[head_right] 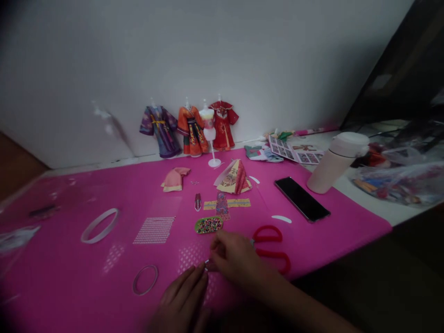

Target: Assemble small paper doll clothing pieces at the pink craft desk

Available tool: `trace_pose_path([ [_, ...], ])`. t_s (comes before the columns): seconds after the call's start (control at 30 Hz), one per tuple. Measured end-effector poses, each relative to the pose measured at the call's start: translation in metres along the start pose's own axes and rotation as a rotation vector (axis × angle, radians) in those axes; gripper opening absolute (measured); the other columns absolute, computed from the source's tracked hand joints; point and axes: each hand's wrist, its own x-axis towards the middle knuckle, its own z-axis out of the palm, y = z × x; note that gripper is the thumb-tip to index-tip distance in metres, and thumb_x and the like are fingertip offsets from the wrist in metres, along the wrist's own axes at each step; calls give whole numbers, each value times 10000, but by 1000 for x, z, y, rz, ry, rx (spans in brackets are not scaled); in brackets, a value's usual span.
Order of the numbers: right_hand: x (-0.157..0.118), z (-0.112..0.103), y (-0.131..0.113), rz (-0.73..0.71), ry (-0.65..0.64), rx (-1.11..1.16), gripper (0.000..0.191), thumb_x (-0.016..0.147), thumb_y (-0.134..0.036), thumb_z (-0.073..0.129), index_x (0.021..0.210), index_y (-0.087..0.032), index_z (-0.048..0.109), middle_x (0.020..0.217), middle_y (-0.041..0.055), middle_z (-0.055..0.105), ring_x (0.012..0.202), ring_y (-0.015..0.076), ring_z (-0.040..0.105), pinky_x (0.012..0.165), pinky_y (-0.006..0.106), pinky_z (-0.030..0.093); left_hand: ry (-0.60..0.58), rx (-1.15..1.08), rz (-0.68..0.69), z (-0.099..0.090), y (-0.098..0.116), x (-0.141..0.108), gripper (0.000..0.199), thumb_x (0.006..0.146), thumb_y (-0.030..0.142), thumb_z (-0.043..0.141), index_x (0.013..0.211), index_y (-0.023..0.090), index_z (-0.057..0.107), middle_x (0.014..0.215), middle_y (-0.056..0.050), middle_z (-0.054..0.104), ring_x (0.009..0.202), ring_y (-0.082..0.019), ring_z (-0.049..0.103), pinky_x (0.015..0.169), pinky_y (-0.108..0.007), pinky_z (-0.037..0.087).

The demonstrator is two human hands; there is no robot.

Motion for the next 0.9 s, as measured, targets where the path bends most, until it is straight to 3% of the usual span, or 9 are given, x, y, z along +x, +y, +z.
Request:
trace_pose_path([
  [0.13, -13, -3, 5, -70, 77, -83, 135, 852, -40, 643, 830, -171, 670, 830, 13, 685, 792, 158, 639, 721, 286, 470, 21, -4, -1, 0, 0, 0, 429, 877, 183, 571, 1295, 112, 634, 1284, -107, 723, 1093, -270, 714, 872, -356, 638],
  [0.27, -17, 4, 8, -55, 86, -183, 71, 887, -144, 687, 818, -156, 676, 871, 37, 681, 783, 187, 647, 702, 335, 508, 41, -36, -9, -2, -2, 0, 414, 925, 288, 601, 1304, 122, 631, 1296, -124, 714, 1122, -273, 704, 893, -357, 633],
  [0.5, -10, 26, 16, -21, 60, -244, 186, 979, -339, 640, 1008, -158, 669, 984, 33, 691, 842, 179, 674, 767, 380, 573, 152, -140, -71, -4, 0, 1, 323, 960, 277, 578, 1251, 160, 653, 1259, -139, 723, 1124, -249, 706, 904, -368, 629],
  [0.63, -12, 30, 21, -47, 107, -181, 184, 967, -329, 653, 898, -159, 659, 897, 11, 677, 781, 163, 656, 744, 363, 558, 222, -240, -272, -1, 10, 0, 256, 998, 298, 526, 1177, 215, 690, 1281, -132, 703, 1149, -240, 693, 920, -386, 621],
  [0.73, -17, 24, 17, -94, 186, -70, 164, 908, -220, 682, 762, -170, 624, 799, 7, 655, 726, 162, 627, 703, 334, 512, 294, -426, -454, -3, 15, 2, 261, 1008, 373, 520, 1102, 248, 729, 1214, -105, 726, 1097, -226, 711, 930, -361, 609],
  [0.83, -23, 14, 9, -153, 247, 89, 151, 824, -102, 656, 714, -189, 600, 760, 6, 657, 717, 161, 620, 671, 300, 460, 342, -512, -550, -10, 15, 6, 278, 1005, 410, 518, 1043, 254, 745, 1115, -89, 748, 1003, -218, 734, 892, -346, 613],
  [0.9, -25, 9, 4, -180, 268, 205, 163, 822, -129, 643, 689, -200, 580, 734, -2, 653, 698, 157, 612, 649, 286, 444, 357, -518, -582, -17, 13, 8, 284, 1001, 421, 523, 1011, 257, 754, 1064, -81, 754, 958, -218, 736, 869, -345, 611],
])
